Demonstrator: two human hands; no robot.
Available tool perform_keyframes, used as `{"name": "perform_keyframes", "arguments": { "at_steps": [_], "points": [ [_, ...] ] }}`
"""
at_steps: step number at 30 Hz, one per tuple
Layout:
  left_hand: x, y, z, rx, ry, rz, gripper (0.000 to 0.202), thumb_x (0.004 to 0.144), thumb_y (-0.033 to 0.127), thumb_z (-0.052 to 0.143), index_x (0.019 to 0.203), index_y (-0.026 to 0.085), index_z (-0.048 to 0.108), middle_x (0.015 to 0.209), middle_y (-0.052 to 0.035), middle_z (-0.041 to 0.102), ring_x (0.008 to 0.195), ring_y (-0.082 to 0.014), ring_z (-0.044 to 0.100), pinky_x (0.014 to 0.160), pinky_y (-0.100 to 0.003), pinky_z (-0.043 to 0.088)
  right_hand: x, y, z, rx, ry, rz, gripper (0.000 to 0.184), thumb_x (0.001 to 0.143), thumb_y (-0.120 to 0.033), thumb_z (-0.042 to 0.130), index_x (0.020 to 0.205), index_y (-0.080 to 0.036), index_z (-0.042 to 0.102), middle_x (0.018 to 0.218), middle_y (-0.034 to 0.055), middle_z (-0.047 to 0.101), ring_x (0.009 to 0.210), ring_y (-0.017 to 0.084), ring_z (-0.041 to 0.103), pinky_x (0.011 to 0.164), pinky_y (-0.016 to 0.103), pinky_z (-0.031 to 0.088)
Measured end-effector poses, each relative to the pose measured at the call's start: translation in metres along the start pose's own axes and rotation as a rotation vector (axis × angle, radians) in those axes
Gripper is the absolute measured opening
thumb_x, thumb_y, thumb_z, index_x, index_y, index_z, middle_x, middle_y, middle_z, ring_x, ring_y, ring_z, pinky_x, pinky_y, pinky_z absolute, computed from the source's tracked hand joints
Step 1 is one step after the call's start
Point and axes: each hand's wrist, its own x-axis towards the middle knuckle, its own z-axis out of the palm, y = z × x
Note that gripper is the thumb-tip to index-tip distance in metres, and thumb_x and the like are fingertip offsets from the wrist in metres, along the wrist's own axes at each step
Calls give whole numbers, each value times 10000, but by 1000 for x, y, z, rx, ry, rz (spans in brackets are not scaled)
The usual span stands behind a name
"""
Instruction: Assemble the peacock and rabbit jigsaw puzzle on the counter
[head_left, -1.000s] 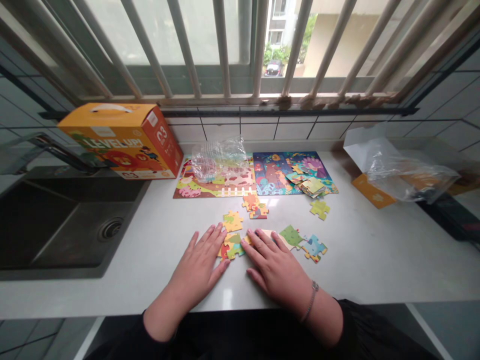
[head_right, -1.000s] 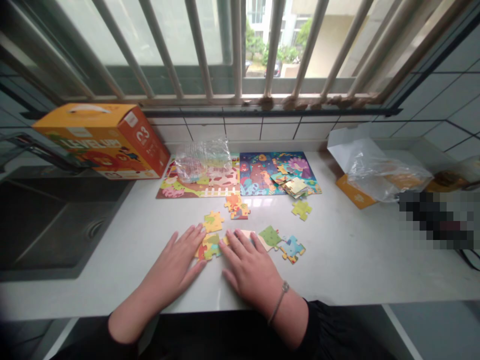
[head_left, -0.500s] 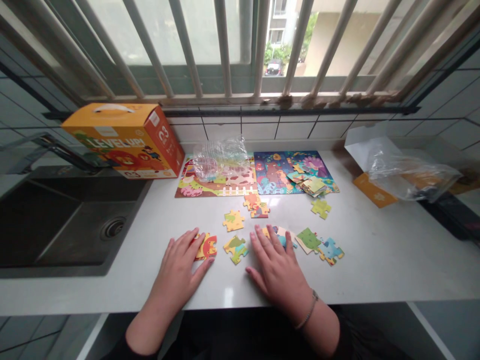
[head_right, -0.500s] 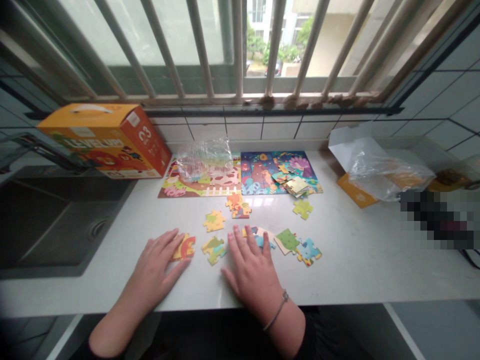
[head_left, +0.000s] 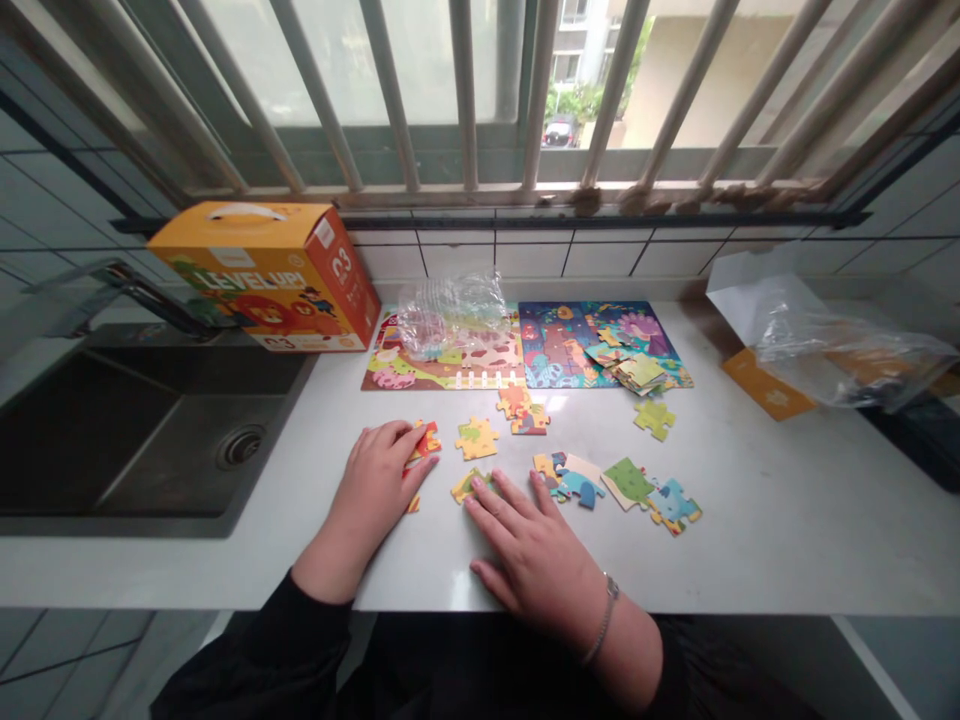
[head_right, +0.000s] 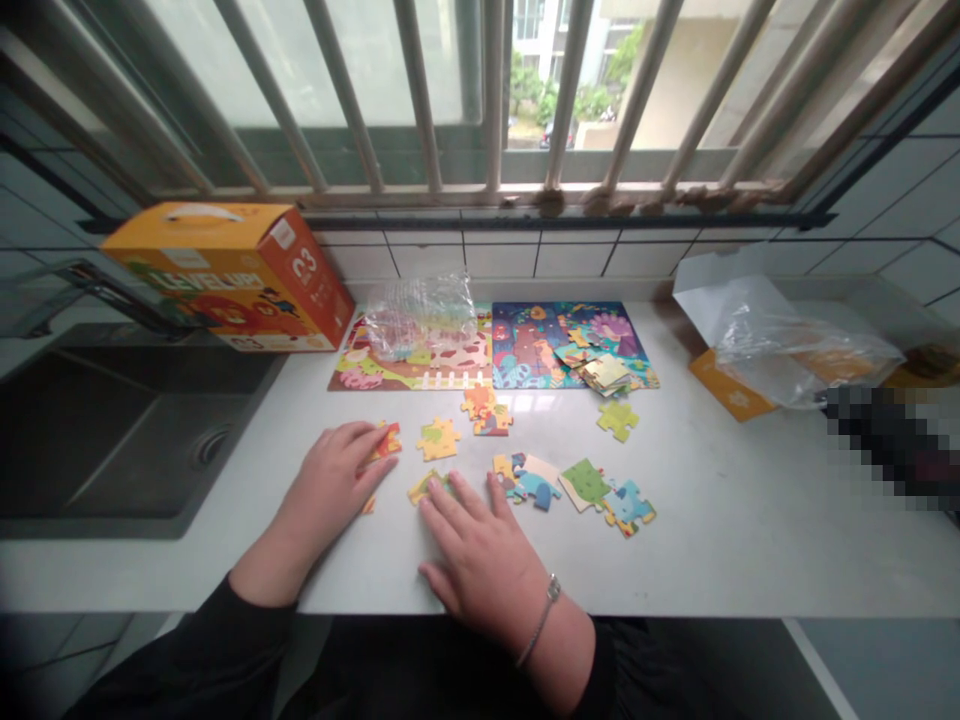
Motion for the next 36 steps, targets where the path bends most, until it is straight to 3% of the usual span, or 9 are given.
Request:
{"name": "perform_keyframes", "arguments": {
  "at_steps": [5,10,12,14,17,21,29,33,36],
  "points": [
    [-10,10,15,62,25,-24,559,1139,415,484,1670,244,512,1663,-168,583,1535,-395,523,1309,-652,350,2,0,-2,-2,-16,-2,706,1130,-539,510,1778,-318,339,1859,42,255,1735,373,192,1388,737,46],
    [-34,17,24,119,-43,134,623,1165,434,443,1754,242,380,1810,-142,391,1682,-354,357,1383,-674,199,1,2,-2,-43,-8,-136,772,1116,-599,528,1795,-318,291,1876,33,183,1740,348,181,1407,677,17],
    [-36,21,24,139,-60,172,602,1173,421,426,1750,251,399,1823,-131,365,1693,-349,338,1386,-681,177,-2,4,4,-114,97,-67,778,1120,-558,532,1799,-267,287,1875,67,181,1745,347,158,1407,661,-22],
    [-34,30,24,144,-92,214,587,1176,413,425,1748,279,409,1835,-104,344,1703,-343,316,1392,-674,160,-6,6,10,-202,230,110,758,1128,-497,518,1788,-186,311,1865,122,201,1746,363,149,1400,671,-33],
    [-30,52,27,135,-188,299,615,1159,479,493,1751,340,400,1848,-66,315,1712,-349,293,1395,-677,144,-14,14,16,-292,304,344,736,1124,-469,509,1754,-112,376,1831,184,285,1724,414,214,1381,726,67],
    [-19,75,37,138,-247,276,721,1097,580,607,1754,384,386,1854,-75,291,1707,-399,294,1376,-722,163,-22,33,8,-324,242,447,720,1116,-496,515,1755,-185,400,1827,161,316,1703,429,274,1343,754,200],
    [6,57,37,195,-246,88,694,1118,558,553,1761,358,382,1860,-104,242,1712,-429,266,1341,-793,167,-30,69,-12,-324,242,599,735,1124,-533,508,1756,-177,389,1843,178,261,1704,457,249,1313,793,210],
    [16,61,36,209,-229,104,701,1125,561,528,1761,301,392,1853,-147,252,1704,-465,266,1318,-830,162,-13,69,-20,-318,264,562,763,1117,-534,531,1756,-144,383,1840,197,242,1700,487,238,1303,839,158],
    [43,76,38,162,-208,199,711,1148,554,466,1778,246,346,1845,-151,289,1719,-409,255,1359,-760,170,12,66,-29,-308,217,380,782,1115,-531,546,1770,-150,353,1849,163,219,1731,419,180,1352,773,136]
  ]
}}
